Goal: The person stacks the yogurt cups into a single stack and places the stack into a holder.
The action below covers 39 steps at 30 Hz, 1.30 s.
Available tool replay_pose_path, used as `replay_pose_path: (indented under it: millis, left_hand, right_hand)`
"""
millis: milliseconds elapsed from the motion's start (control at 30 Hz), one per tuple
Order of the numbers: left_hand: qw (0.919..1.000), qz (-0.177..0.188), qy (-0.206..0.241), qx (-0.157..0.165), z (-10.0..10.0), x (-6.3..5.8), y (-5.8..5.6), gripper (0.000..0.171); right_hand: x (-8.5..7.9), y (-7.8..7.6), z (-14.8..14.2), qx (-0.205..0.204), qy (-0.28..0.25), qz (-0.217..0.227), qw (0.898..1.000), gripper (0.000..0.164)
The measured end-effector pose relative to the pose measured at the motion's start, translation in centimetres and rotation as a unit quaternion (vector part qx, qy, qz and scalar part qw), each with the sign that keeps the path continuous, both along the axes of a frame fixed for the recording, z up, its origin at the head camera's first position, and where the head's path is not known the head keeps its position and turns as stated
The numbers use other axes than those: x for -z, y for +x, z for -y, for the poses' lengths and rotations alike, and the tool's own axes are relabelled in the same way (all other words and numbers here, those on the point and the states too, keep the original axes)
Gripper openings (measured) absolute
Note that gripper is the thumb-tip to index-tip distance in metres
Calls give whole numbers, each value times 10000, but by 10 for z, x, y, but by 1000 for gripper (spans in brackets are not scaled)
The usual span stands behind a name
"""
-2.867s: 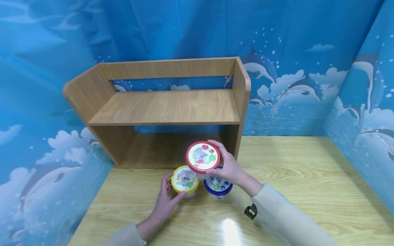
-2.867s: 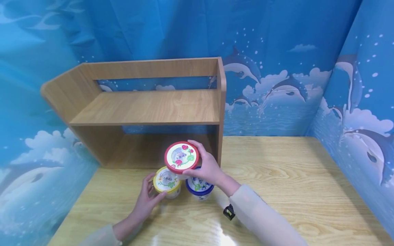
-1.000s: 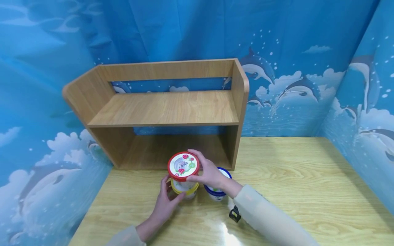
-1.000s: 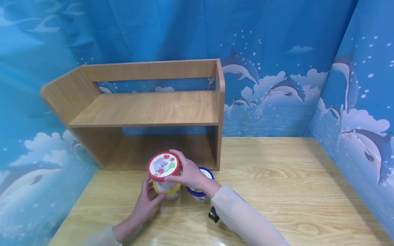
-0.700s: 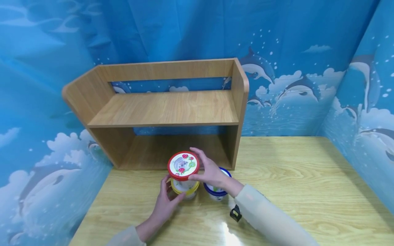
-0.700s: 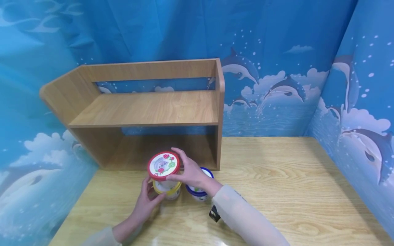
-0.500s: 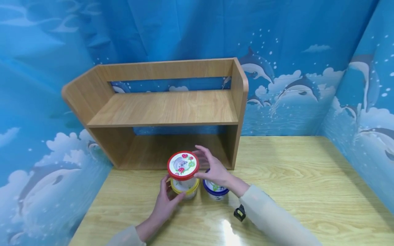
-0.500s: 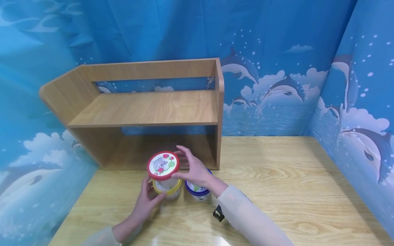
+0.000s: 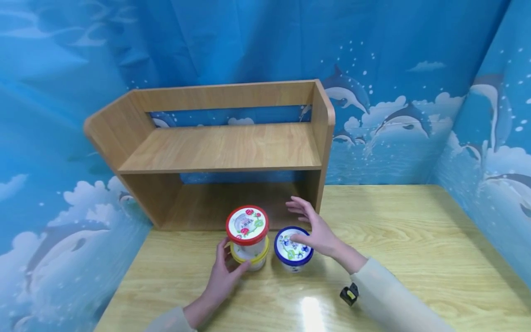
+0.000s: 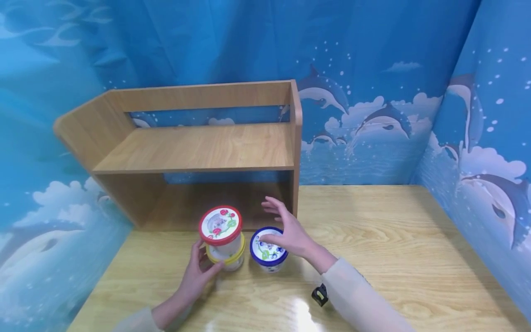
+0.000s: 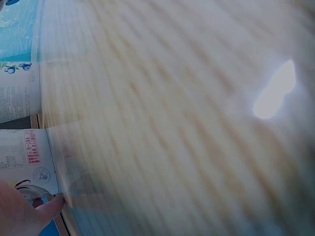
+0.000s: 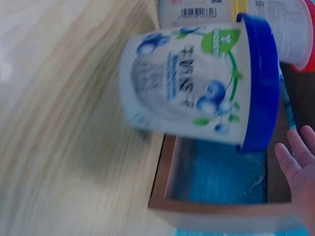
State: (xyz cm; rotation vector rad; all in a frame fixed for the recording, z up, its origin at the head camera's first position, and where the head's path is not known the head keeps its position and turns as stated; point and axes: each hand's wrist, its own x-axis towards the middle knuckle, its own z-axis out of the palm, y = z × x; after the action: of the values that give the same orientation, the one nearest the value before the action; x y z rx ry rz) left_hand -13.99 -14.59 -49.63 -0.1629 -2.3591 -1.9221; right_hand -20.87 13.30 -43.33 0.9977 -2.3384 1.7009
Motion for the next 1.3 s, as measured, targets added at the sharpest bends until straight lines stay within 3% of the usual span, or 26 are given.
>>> replay_pose_path:
  millis: [167, 333, 667, 1000, 1300]
  left_hand:
    - [10000, 21, 45, 8, 0, -1, 0, 81]
    - [9999, 65, 81, 14, 0, 0, 0, 81]
    - [9999, 89, 80, 9, 1, 2, -1, 81]
    - [9999, 140, 70, 34, 0, -1, -1, 82]
    - [9999, 142, 64, 29, 0, -1, 0, 81]
  right_hand:
    - [9, 4, -17, 127, 0, -23, 9999, 89]
    - [18, 14, -26, 251, 194, 270, 9991, 90]
    - [35, 28, -37, 81, 611, 361, 9974, 95]
    - [46, 35, -38, 95, 988, 904, 9909, 101]
    - [52, 37, -31, 197, 1163, 1069, 9872, 108]
